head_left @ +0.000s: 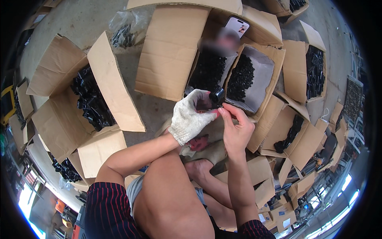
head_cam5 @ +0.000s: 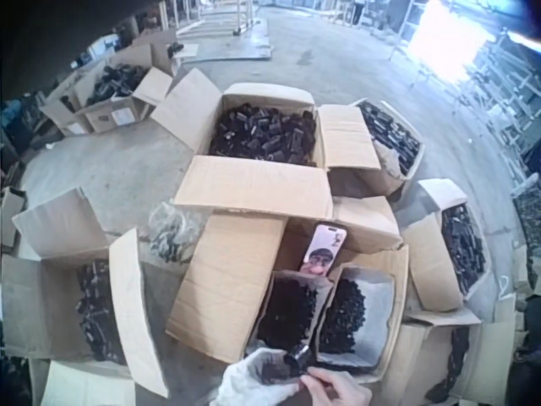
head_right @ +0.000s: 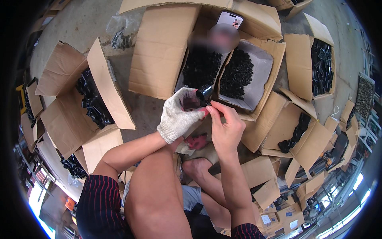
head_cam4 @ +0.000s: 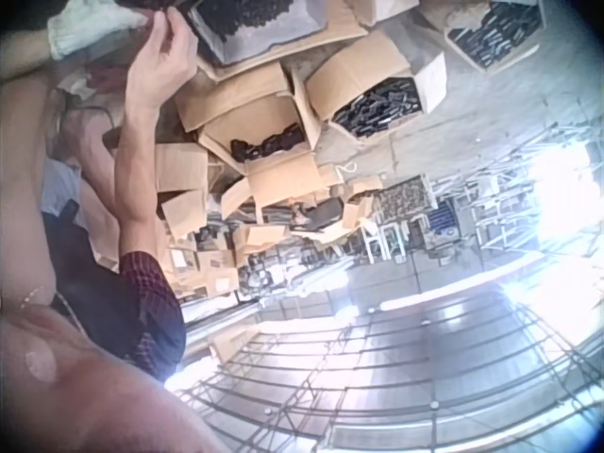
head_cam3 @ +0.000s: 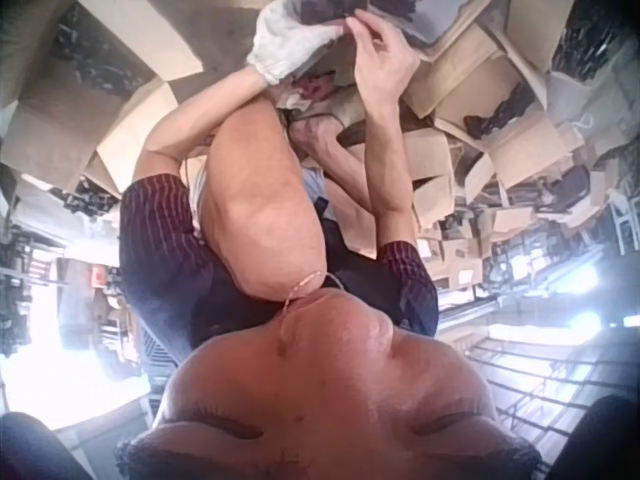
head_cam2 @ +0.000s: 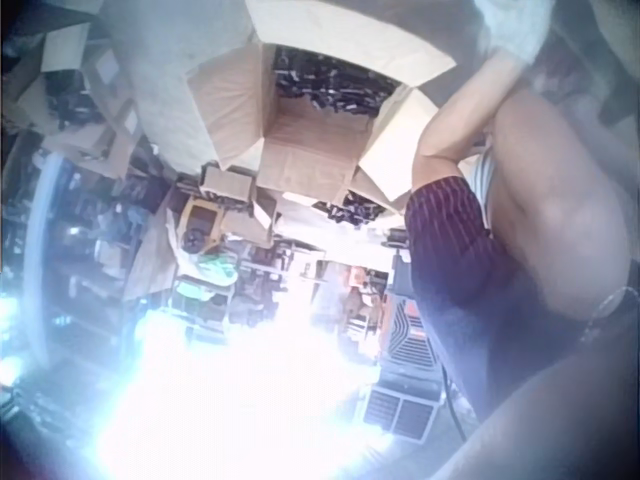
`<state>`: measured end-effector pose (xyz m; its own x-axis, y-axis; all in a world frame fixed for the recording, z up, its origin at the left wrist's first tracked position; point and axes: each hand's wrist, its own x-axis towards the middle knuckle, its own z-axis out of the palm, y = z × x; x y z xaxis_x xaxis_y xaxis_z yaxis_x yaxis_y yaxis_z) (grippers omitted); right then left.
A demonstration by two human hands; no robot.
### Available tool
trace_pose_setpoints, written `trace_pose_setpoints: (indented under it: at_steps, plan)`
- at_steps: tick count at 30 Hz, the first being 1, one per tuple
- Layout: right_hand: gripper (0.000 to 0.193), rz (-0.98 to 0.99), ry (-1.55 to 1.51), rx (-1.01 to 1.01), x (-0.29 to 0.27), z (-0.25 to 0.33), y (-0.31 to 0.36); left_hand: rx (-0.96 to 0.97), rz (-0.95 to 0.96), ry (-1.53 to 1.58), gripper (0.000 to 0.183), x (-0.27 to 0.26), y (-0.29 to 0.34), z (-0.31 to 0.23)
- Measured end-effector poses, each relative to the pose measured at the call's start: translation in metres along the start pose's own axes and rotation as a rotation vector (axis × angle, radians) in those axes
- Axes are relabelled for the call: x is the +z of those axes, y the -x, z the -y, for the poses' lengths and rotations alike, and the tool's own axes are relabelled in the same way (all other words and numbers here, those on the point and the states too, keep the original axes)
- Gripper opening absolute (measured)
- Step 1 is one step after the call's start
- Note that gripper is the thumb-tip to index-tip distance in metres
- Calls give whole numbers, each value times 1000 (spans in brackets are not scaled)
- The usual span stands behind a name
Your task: The person assembles small black plastic components by hand, picking pieces from cardboard boxes and fitting them together.
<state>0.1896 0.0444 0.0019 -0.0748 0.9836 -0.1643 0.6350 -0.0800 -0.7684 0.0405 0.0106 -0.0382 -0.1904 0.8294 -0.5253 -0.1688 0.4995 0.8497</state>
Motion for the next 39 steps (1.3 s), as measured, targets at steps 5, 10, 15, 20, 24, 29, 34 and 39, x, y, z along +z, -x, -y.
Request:
trace_pose_setpoints:
  at_steps: [5, 10, 15, 20, 24, 29, 34, 39]
  plan:
    - [14, -49, 134, -103, 8, 4, 1, 11, -11, -1, 58, -2, 0, 0]
    - [13, -32, 282, -146, 14, 3, 4, -8, -7, 1, 58, -1, 0, -5]
    - [17, 92, 185, -24, 1, 19, 1, 8, -49, 51, 49, 4, 1, 3]
    - [22, 159, 395, -126, -4, 12, -3, 105, -55, 102, 45, 13, 4, -6]
    - [30, 130, 383, -122, -5, 13, -4, -28, -17, 88, 51, 3, 1, 4]
    - [25, 118, 256, -130, -4, -5, 3, -68, 19, 18, 49, 9, 2, -4]
    - [25, 51, 322, -115, -8, 10, 5, -71, 18, 79, 47, 7, 1, 4]
    - [24, 32, 329, -159, 3, 11, 5, 64, -11, 9, 48, 3, 0, 11]
